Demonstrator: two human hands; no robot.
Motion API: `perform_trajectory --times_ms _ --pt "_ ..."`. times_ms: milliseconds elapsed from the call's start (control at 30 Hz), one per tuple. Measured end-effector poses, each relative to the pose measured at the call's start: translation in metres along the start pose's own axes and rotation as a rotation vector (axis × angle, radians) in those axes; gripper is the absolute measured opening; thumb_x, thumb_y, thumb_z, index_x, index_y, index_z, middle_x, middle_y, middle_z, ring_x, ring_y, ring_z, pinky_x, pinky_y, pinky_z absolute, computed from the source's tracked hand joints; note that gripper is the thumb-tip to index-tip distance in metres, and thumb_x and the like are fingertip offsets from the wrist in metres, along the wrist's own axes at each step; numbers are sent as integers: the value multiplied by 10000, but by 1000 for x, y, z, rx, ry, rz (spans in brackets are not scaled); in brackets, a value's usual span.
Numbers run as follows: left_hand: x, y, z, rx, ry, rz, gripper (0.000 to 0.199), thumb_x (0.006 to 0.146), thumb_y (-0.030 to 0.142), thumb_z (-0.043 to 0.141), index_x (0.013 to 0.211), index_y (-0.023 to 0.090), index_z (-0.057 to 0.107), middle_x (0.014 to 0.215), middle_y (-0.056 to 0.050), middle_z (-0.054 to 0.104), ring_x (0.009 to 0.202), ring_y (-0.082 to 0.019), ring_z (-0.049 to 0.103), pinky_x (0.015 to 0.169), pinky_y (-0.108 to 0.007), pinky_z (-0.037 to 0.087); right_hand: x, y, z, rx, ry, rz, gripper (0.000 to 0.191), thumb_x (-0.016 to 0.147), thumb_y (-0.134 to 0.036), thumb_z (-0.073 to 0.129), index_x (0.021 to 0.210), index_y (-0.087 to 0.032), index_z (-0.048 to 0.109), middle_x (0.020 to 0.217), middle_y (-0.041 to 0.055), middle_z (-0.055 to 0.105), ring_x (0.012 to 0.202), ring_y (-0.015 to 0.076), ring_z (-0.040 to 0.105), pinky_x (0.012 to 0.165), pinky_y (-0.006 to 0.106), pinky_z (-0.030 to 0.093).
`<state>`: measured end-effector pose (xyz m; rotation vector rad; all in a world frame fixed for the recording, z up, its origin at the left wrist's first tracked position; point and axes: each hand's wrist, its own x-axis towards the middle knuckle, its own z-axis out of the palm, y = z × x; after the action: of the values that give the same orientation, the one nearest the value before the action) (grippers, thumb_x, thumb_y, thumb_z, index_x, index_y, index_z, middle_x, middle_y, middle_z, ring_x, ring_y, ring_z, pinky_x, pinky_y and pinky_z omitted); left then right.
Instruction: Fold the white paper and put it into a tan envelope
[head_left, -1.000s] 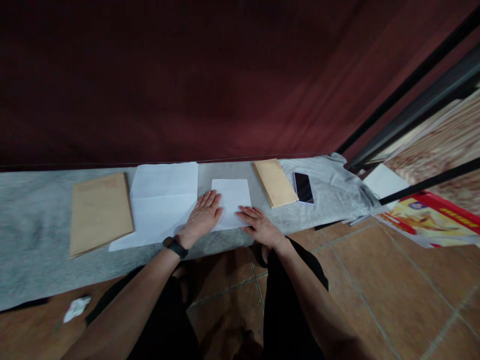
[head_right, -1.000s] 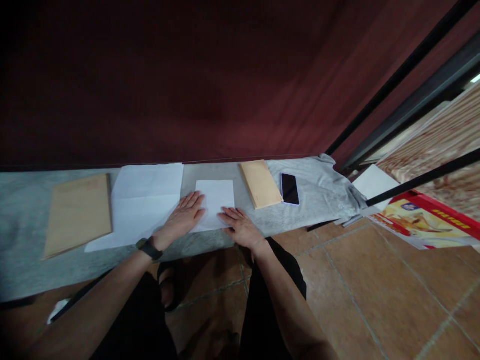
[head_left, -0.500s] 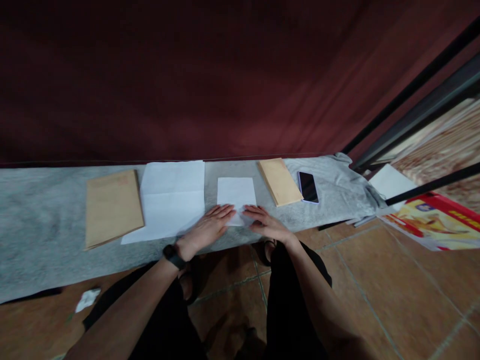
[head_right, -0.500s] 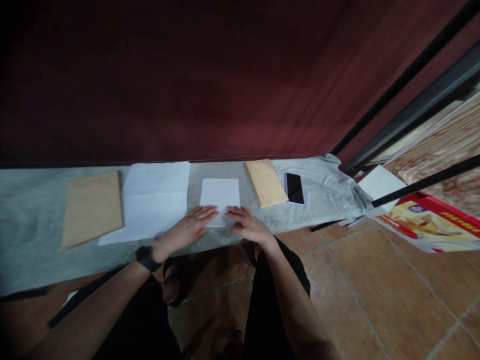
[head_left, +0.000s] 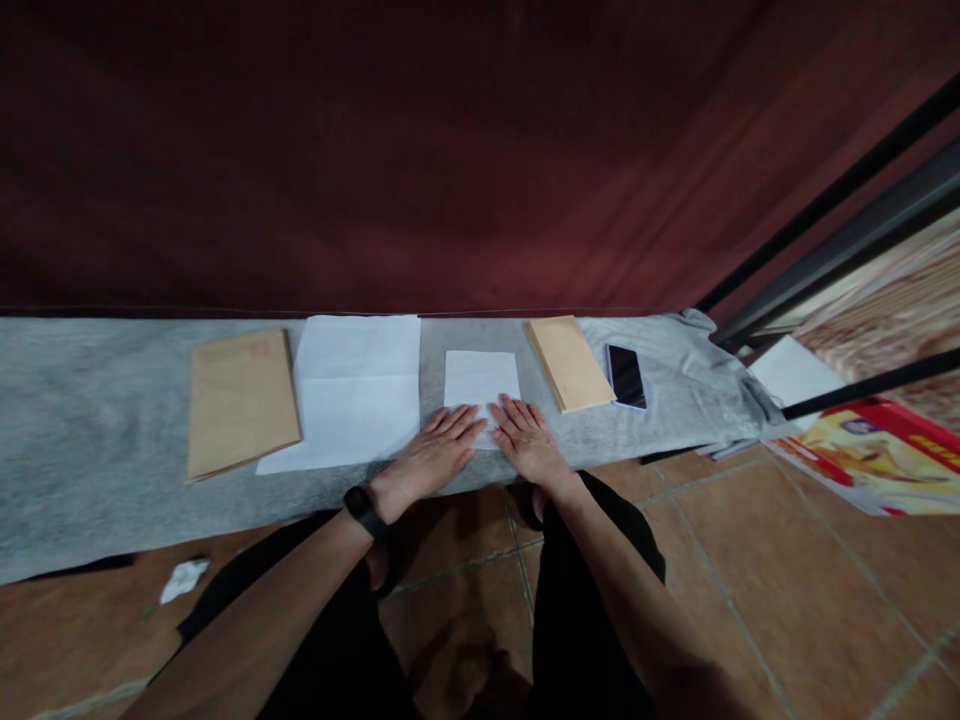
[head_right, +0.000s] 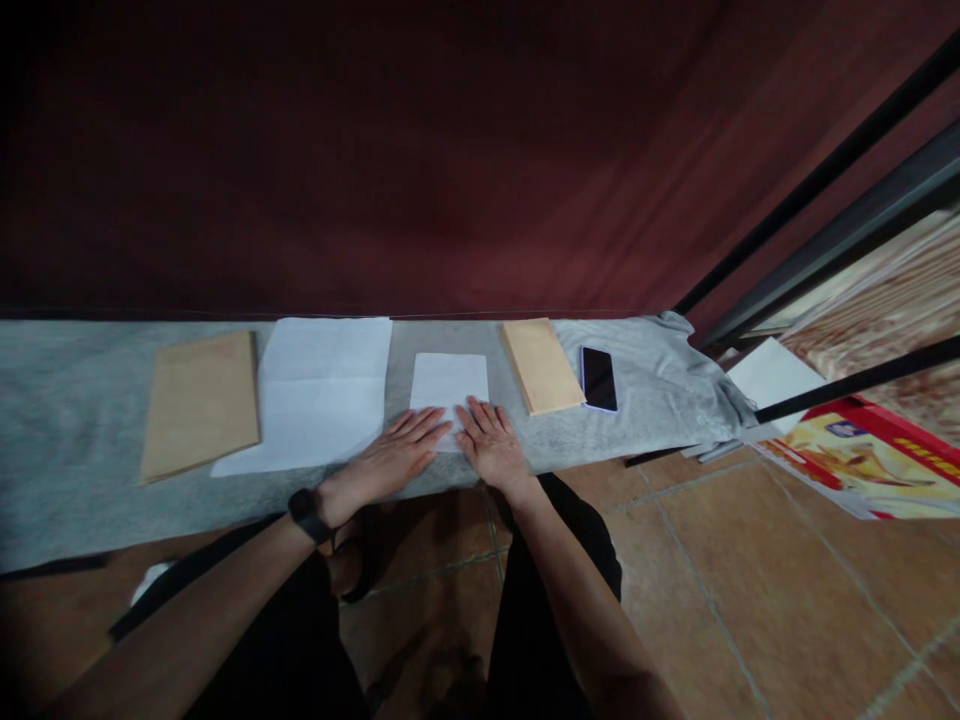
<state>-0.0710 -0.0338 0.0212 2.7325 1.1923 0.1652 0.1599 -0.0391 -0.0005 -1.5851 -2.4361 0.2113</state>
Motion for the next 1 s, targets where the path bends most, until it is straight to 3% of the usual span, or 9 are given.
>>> perform_trajectory --times_ms 233,467,700,867,1000 --pt "-2 1 -6 -9 -32 -9 493 1042 297 342 1518 194 418 1634 -113 350 1519 -227 302 1251 -448 202 -4 9 -3 -41 1 83 531 1071 -416 342 1580 -263 338 1660 53 278 1536 253 263 1255 494 211" --pt "-3 -2 -2 -55 -28 -6 504 1045 334 317 1518 193 418 1642 -119 329 1530 -243 276 1250 -468 193 -10 18 -1 119 75 132 541 1046 -413 424 1567 -279 371 1643 57 325 1527 291 280 1257 539 182" --pt "-4 -9 -1 -109 -9 15 497 1024 296 370 1509 204 431 1636 -102 348 1529 -224 276 1253 -442 203 -11 28 -5 185 73 141 505 1033 -358 446 1529 -260 444 1628 66 360 1519 291 299 1247 559 223" --pt "-2 -23 -2 -204 25 -8 492 959 164 412 1437 159 525 1563 -112 470 1460 -204 412 1208 -383 331 -10 46 -14 329 62 89 503 956 -130 391 1399 -227 609 1529 67 517 1443 226 441 1232 488 315" --pt "-1 -28 -10 -292 76 -70 398 998 236 386 1294 177 645 1404 -97 634 1306 -217 579 1110 -361 438 -11 52 -24 467 44 29 522 871 -83 458 1306 -263 685 1444 44 604 1386 212 512 1217 469 352"
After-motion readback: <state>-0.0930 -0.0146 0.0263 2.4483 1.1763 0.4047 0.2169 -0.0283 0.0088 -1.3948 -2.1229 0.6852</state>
